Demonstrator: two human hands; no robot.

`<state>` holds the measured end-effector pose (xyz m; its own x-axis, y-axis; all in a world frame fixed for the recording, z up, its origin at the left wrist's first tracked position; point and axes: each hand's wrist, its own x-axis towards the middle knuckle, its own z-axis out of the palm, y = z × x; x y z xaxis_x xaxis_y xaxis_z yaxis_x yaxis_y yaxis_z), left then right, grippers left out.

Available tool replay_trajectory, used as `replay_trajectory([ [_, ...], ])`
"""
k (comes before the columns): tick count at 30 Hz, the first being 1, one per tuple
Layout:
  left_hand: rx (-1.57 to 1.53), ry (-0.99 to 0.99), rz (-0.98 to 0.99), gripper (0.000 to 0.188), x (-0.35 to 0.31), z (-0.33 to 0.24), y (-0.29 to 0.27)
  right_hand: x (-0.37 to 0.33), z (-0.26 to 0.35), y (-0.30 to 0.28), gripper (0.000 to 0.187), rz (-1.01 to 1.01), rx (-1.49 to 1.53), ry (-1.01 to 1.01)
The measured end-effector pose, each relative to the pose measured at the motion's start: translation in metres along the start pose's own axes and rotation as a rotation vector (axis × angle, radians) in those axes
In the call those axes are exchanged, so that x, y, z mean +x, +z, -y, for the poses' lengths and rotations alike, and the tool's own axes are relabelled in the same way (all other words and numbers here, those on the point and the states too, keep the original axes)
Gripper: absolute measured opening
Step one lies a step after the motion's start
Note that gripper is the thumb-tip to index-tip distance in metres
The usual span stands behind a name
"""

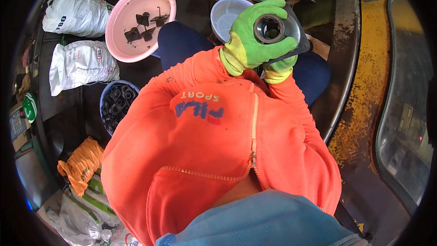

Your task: The person sits on the floor and repeatedly picks up dark metal parts from a blue basin, inspects them, and places them into a pink basin. The person also handles a larger metal component and places it on a nearby machine.

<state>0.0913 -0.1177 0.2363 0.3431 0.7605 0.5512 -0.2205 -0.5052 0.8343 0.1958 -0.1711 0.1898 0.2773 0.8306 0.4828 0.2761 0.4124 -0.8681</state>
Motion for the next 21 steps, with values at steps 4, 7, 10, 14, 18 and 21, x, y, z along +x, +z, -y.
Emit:
replay_trajectory([
  [4,-0.049,0.121,0.040,0.048,0.004,-0.005,-0.005,0.010,0.019,-0.003,0.040,0.071,0.102,0.121],
  [7,-0.050,0.186,0.063,0.047,0.010,-0.006,-0.009,0.018,0.032,-0.008,0.044,0.168,-0.030,0.107],
  [10,-0.034,0.207,0.140,0.045,0.016,-0.009,-0.016,0.021,0.043,-0.012,0.047,0.211,0.124,0.150],
  [14,-0.018,0.236,0.224,0.043,0.022,-0.015,-0.024,0.025,0.049,-0.015,0.051,0.321,0.080,0.094],
  [18,-0.093,0.137,0.330,0.041,0.025,-0.018,-0.028,0.026,0.050,-0.022,0.053,0.380,-0.166,-0.065],
  [21,-0.134,0.117,0.434,0.040,0.028,-0.014,-0.033,0.025,0.047,-0.032,0.052,0.487,-0.273,-0.154],
])
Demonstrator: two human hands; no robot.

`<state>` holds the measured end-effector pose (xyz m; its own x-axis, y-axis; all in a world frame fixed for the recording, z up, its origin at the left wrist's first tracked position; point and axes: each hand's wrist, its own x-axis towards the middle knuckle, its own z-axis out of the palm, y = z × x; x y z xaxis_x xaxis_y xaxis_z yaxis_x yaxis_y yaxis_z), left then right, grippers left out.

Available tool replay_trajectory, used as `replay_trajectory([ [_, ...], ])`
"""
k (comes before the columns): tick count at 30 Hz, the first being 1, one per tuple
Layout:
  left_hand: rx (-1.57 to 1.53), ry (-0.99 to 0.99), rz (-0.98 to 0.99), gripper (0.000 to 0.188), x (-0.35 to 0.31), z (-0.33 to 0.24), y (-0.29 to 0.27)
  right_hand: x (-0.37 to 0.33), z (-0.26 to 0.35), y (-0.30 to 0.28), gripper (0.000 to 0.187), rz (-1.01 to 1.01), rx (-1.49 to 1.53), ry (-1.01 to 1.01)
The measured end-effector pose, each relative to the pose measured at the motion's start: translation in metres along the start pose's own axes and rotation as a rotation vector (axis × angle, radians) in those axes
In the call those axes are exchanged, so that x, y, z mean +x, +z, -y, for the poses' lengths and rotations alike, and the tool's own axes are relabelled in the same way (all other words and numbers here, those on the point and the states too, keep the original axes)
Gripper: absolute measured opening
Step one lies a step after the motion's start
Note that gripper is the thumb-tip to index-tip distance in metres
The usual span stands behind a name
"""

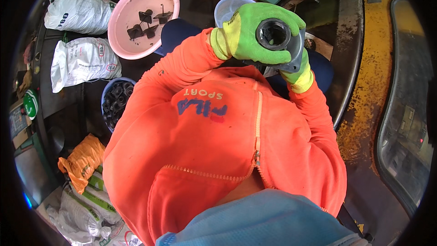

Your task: The person sits on the floor and repeatedly picks up dark metal parts from a blue basin, inspects them, and places them into a pink basin. The person also handles a larger metal component and places it on a nearby machine.

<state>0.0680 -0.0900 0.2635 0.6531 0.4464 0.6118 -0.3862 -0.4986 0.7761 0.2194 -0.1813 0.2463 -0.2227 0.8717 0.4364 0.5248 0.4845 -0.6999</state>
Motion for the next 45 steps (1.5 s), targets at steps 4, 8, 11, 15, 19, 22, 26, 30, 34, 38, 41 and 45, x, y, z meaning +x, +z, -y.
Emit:
replay_trajectory([
  [4,-0.127,-0.016,0.230,0.039,0.001,0.011,-0.006,-0.005,-0.026,-0.001,0.052,0.122,0.034,-0.124],
  [8,-0.276,0.032,0.490,0.040,0.004,0.026,-0.005,-0.024,-0.055,0.006,0.055,0.241,0.184,-0.089],
  [11,-0.559,0.038,0.729,0.044,0.012,0.036,0.001,-0.044,-0.060,0.025,0.058,0.197,0.330,0.045],
  [15,-0.443,-0.026,0.924,0.051,0.024,0.029,-0.018,-0.037,-0.059,0.045,0.061,-0.163,0.155,0.170],
  [19,0.158,0.059,0.355,0.078,0.032,0.018,-0.035,-0.002,-0.055,0.018,0.066,-0.117,0.101,-0.051],
  [22,0.169,0.013,0.039,0.066,0.015,0.018,-0.010,0.011,-0.041,0.016,0.054,-0.212,0.362,0.041],
  [26,0.065,0.053,-0.222,0.044,-0.001,0.028,0.016,0.012,-0.023,0.042,0.041,-0.534,0.851,0.206],
  [30,0.100,0.134,-0.201,0.041,0.000,0.023,0.016,0.010,-0.019,0.041,0.042,-0.408,0.430,0.039],
  [34,0.146,0.193,-0.135,0.036,0.009,0.007,0.007,0.012,-0.015,0.030,0.051,-0.308,0.426,0.033],
  [38,0.238,0.266,-0.003,0.032,0.012,-0.002,-0.004,0.009,-0.010,0.019,0.048,-0.176,0.292,-0.025],
  [41,0.143,0.215,0.136,0.035,0.011,-0.005,-0.009,0.001,-0.011,0.006,0.056,-0.006,0.218,-0.023],
  [45,0.076,0.209,0.258,0.035,0.009,-0.004,-0.011,-0.009,-0.018,-0.006,0.056,0.190,0.184,-0.093],
])
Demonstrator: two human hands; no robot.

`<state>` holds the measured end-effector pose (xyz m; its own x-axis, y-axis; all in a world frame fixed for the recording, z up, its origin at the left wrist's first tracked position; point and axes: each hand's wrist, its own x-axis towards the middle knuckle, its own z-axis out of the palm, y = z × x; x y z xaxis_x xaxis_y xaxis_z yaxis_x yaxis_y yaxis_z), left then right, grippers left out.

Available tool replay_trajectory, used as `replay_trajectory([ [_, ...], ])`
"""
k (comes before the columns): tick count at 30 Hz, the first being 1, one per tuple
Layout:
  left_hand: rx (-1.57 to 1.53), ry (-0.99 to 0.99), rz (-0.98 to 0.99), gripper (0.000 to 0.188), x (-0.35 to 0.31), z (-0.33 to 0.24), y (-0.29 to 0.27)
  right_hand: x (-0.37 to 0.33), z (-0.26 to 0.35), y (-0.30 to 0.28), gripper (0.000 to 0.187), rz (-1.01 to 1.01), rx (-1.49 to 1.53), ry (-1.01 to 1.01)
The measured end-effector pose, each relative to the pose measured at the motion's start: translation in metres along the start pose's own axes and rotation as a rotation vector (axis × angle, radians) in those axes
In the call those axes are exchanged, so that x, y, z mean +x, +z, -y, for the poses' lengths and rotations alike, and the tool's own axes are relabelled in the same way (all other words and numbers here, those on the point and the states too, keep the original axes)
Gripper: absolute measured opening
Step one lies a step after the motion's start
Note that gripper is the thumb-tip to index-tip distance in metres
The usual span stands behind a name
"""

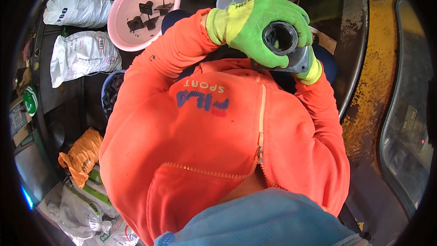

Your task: The person sits on the floor and repeatedly picks up dark metal parts from a blue basin, inspects them, and places them into a pink basin. The person also handles a larger metal component and places it on a nearby machine.

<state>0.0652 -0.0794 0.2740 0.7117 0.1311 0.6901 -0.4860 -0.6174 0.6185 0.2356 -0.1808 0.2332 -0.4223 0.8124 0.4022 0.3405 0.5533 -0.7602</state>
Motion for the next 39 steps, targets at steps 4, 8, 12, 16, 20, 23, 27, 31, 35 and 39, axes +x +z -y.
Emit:
replay_trajectory([
  [4,-0.122,-0.051,0.087,0.035,-0.001,0.005,0.002,-0.008,-0.008,0.000,0.059,0.137,0.280,0.133],
  [8,-0.238,-0.099,0.164,0.035,-0.003,0.014,0.006,-0.024,-0.026,0.008,0.067,0.198,0.277,0.192],
  [12,-0.383,-0.121,0.297,0.039,-0.006,0.024,0.011,-0.042,-0.055,0.035,0.064,-0.022,0.601,0.359],
  [16,-0.732,-0.064,0.524,0.043,0.003,0.038,0.009,-0.044,-0.061,0.054,0.058,-0.199,0.574,0.373],
  [20,-0.444,-0.054,0.424,0.057,0.014,0.043,-0.016,-0.010,-0.041,0.032,0.052,-0.244,0.177,0.223],
  [23,-0.116,-0.282,0.011,0.072,0.007,0.036,-0.020,0.015,-0.023,0.014,0.047,-0.325,-0.119,0.046],
  [27,0.117,-0.256,-0.291,0.061,-0.007,0.035,0.029,0.024,-0.016,0.029,0.041,-0.615,0.288,0.283],
  [31,0.265,-0.168,-0.454,0.048,-0.015,0.036,0.042,0.018,-0.019,0.038,0.039,-0.625,0.252,0.197],
  [35,0.133,-0.069,-0.378,0.043,-0.008,0.028,0.029,0.019,-0.013,0.033,0.039,-0.532,0.145,0.107],
  [39,0.019,-0.014,-0.228,0.041,-0.001,0.022,0.016,0.018,-0.004,0.022,0.044,-0.333,-0.127,0.005],
])
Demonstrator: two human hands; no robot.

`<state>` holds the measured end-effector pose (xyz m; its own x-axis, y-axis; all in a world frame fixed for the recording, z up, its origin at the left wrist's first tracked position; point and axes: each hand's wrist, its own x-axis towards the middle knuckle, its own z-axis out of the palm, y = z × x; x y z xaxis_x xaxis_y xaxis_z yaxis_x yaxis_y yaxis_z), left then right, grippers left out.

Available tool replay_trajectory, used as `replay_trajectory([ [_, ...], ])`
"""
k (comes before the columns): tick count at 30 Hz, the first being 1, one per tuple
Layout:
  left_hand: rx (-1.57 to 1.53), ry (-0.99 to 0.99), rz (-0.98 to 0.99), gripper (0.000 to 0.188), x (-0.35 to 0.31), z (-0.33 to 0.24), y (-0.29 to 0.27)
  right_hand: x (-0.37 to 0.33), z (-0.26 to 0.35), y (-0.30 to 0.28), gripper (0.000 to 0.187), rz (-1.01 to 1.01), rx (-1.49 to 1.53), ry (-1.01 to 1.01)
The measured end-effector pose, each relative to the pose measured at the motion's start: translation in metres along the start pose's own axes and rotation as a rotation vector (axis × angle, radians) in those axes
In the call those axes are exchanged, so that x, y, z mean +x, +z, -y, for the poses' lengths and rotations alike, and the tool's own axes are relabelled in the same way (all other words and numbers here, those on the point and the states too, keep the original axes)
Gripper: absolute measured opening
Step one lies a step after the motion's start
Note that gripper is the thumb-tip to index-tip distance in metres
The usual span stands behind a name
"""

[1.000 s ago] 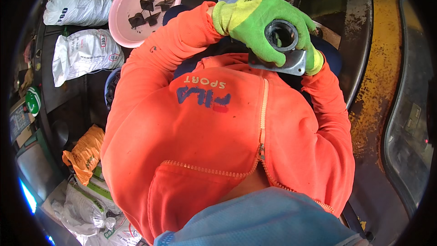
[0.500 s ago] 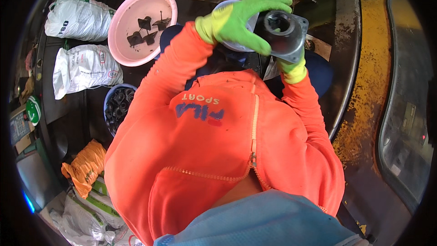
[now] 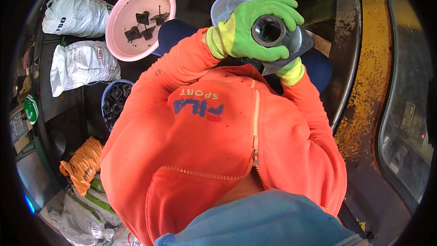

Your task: The person sits on the floor and repeatedly picks up dark metal parts from a blue basin, inspects them, and places them into a pink basin. The person also handles a larger metal component and places it on a nearby machine.

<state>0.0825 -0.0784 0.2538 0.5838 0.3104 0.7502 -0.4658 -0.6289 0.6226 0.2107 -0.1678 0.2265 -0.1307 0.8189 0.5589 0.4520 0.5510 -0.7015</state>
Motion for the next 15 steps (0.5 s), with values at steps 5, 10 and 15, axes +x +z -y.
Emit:
replay_trajectory([
  [5,-0.230,-0.036,0.292,0.041,-0.004,0.003,-0.009,-0.011,0.003,-0.027,0.066,0.395,0.073,0.077],
  [10,-0.797,-0.164,0.584,0.044,-0.008,0.017,0.001,-0.016,0.001,-0.014,0.059,0.746,0.875,0.662],
  [15,-1.424,-0.340,-0.039,0.055,-0.021,0.039,0.017,-0.011,-0.008,0.012,0.051,0.419,2.165,0.912],
])
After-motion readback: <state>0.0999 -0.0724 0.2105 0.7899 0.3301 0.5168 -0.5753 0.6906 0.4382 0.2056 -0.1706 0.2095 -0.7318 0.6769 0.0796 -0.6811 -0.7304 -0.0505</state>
